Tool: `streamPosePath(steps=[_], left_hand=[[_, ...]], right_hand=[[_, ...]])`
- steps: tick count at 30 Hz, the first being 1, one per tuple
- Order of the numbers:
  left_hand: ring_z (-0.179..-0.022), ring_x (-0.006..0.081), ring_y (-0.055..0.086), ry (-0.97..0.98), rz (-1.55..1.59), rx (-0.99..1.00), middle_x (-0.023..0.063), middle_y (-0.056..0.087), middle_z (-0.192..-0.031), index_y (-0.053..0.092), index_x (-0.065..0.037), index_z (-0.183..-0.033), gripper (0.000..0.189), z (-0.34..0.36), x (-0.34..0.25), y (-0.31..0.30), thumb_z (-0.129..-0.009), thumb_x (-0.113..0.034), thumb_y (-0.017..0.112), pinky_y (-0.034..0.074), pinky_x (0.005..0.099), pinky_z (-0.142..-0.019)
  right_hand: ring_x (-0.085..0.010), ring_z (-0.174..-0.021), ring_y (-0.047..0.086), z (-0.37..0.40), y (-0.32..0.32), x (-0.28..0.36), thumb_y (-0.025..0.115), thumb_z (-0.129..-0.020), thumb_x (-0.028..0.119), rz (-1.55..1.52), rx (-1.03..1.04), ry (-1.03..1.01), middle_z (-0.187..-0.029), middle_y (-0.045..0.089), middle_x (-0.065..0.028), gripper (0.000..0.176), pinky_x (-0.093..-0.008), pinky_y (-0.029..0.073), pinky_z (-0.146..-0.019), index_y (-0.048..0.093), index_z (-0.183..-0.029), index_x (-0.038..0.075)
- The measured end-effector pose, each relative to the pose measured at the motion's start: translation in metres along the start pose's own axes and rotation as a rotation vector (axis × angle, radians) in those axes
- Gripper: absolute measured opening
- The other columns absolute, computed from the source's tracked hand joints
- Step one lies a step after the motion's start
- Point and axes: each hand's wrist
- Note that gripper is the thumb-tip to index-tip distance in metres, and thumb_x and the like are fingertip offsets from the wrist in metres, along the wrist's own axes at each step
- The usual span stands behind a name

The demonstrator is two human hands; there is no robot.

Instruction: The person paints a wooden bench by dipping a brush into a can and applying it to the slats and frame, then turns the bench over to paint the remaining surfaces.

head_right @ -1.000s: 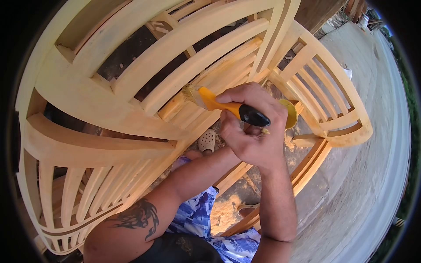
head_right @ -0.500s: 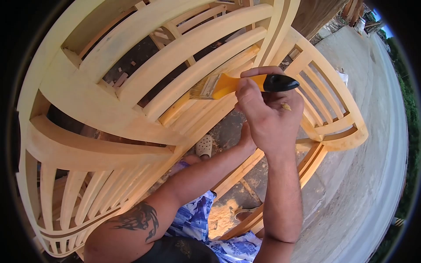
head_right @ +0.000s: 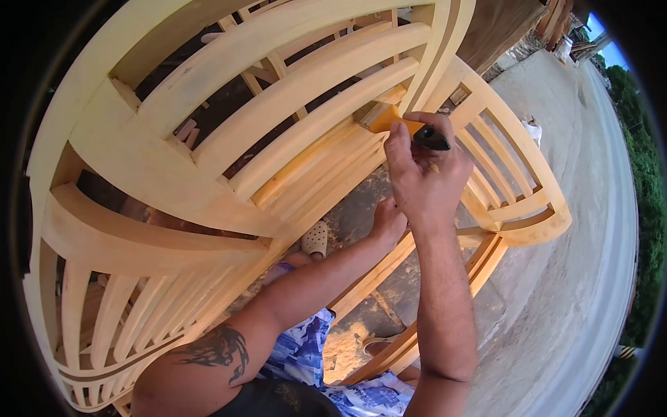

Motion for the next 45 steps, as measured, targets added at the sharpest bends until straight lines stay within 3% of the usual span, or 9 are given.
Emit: streamPosePath(steps=[5, 7, 10, 15, 22, 32, 36, 40, 45], left_hand=[[-0.080, 0.0153, 0.073, 0.001, -0.008, 0.012, 0.0097, 0.070, -0.095, 0.063, 0.000, -0.107, 0.019, -0.001, 0.003, -0.001, -0.096, -0.014, 0.060, 0.059, 0.0279, -0.059], [-0.080, 0.0153, 0.073, 0.017, -0.016, 0.015, 0.0096, 0.070, -0.095, 0.063, 0.001, -0.107, 0.019, -0.005, 0.010, -0.001, -0.095, -0.014, 0.060, 0.059, 0.0278, -0.059], [-0.080, 0.0153, 0.073, 0.003, -0.014, 0.028, 0.0095, 0.070, -0.095, 0.063, 0.001, -0.107, 0.019, -0.009, 0.014, -0.001, -0.095, -0.013, 0.059, 0.059, 0.0277, -0.059], [-0.081, 0.0148, 0.073, -0.034, -0.040, -0.004, 0.0086, 0.070, -0.095, 0.064, 0.001, -0.105, 0.019, 0.003, 0.000, -0.001, -0.095, -0.014, 0.059, 0.059, 0.0276, -0.060], [-0.083, 0.0138, 0.071, 0.248, 0.042, 0.085, 0.0089, 0.070, -0.097, 0.065, 0.000, -0.105, 0.022, -0.045, 0.053, -0.002, -0.095, -0.020, 0.063, 0.058, 0.0271, -0.060], [-0.082, 0.0147, 0.071, -0.035, 0.006, 0.023, 0.0069, 0.068, -0.095, 0.062, -0.002, -0.105, 0.017, 0.002, -0.003, 0.000, -0.089, -0.007, 0.058, 0.057, 0.0278, -0.062], [-0.082, 0.0150, 0.073, -0.026, -0.002, 0.038, 0.0079, 0.069, -0.095, 0.063, 0.001, -0.106, 0.018, 0.000, 0.004, -0.003, -0.097, -0.015, 0.061, 0.058, 0.0275, -0.059], [-0.075, 0.0123, 0.064, -0.044, 0.032, 0.026, 0.0052, 0.063, -0.089, 0.059, -0.004, -0.097, 0.011, 0.007, -0.004, 0.000, -0.086, -0.004, 0.058, 0.055, 0.0282, -0.062], [-0.080, 0.0144, 0.073, 0.180, -0.141, 0.031, 0.0072, 0.069, -0.093, 0.064, 0.000, -0.105, 0.018, -0.006, 0.008, -0.002, -0.097, -0.014, 0.060, 0.057, 0.0274, -0.057]], right_hand=[[-0.0030, -0.054, 0.059, 0.046, 0.012, 0.034, 0.071, -0.091, 0.008, -0.262, 0.376, 0.006, -0.065, 0.064, 0.0014, 0.015, -0.0191, 0.044, -0.049, 0.064, -0.098, -0.003], [-0.0067, -0.057, 0.064, 0.043, 0.012, 0.053, 0.069, -0.092, 0.008, -0.518, 0.344, 0.289, -0.065, 0.065, -0.0020, 0.016, -0.0209, 0.050, -0.052, 0.063, -0.099, -0.004], [-0.0101, -0.059, 0.067, 0.015, 0.009, 0.019, 0.067, -0.093, 0.010, -0.294, 0.191, 0.253, -0.067, 0.067, -0.0057, 0.017, -0.0231, 0.054, -0.055, 0.063, -0.101, -0.005], [-0.0072, -0.059, 0.066, -0.030, -0.002, -0.013, 0.071, -0.092, 0.010, 0.181, -0.113, -0.173, -0.066, 0.068, -0.0048, 0.015, -0.0232, 0.050, -0.053, 0.063, -0.100, -0.001], [-0.0110, -0.065, 0.068, 0.016, -0.004, 0.026, 0.068, -0.096, 0.013, -0.487, 0.297, 0.367, -0.077, 0.069, -0.0090, 0.019, -0.0247, 0.058, -0.057, 0.062, -0.102, -0.005], [-0.0131, -0.064, 0.070, -0.032, -0.009, -0.033, 0.067, -0.097, 0.015, -0.072, -0.168, -0.003, -0.074, 0.070, -0.0079, 0.020, -0.0241, 0.055, -0.056, 0.063, -0.101, -0.004], [-0.0133, -0.062, 0.068, -0.008, -0.008, -0.020, 0.066, -0.098, 0.015, -0.323, -0.034, 0.288, -0.075, 0.069, -0.0100, 0.021, -0.0251, 0.056, -0.057, 0.062, -0.103, -0.005], [-0.0126, -0.061, 0.067, -0.014, -0.010, -0.014, 0.066, -0.098, 0.015, -0.403, -0.259, 0.195, -0.075, 0.068, -0.0103, 0.021, -0.0263, 0.057, -0.058, 0.061, -0.100, -0.005], [-0.0110, -0.065, 0.068, 0.013, -0.003, -0.018, 0.069, -0.096, 0.014, -0.266, 0.024, 0.270, -0.075, 0.069, -0.0086, 0.020, -0.0248, 0.057, -0.053, 0.061, -0.099, -0.004]])
Point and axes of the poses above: each hand's wrist, its own z-axis away from the middle knuckle, its own y-axis out of the palm, x = y × z
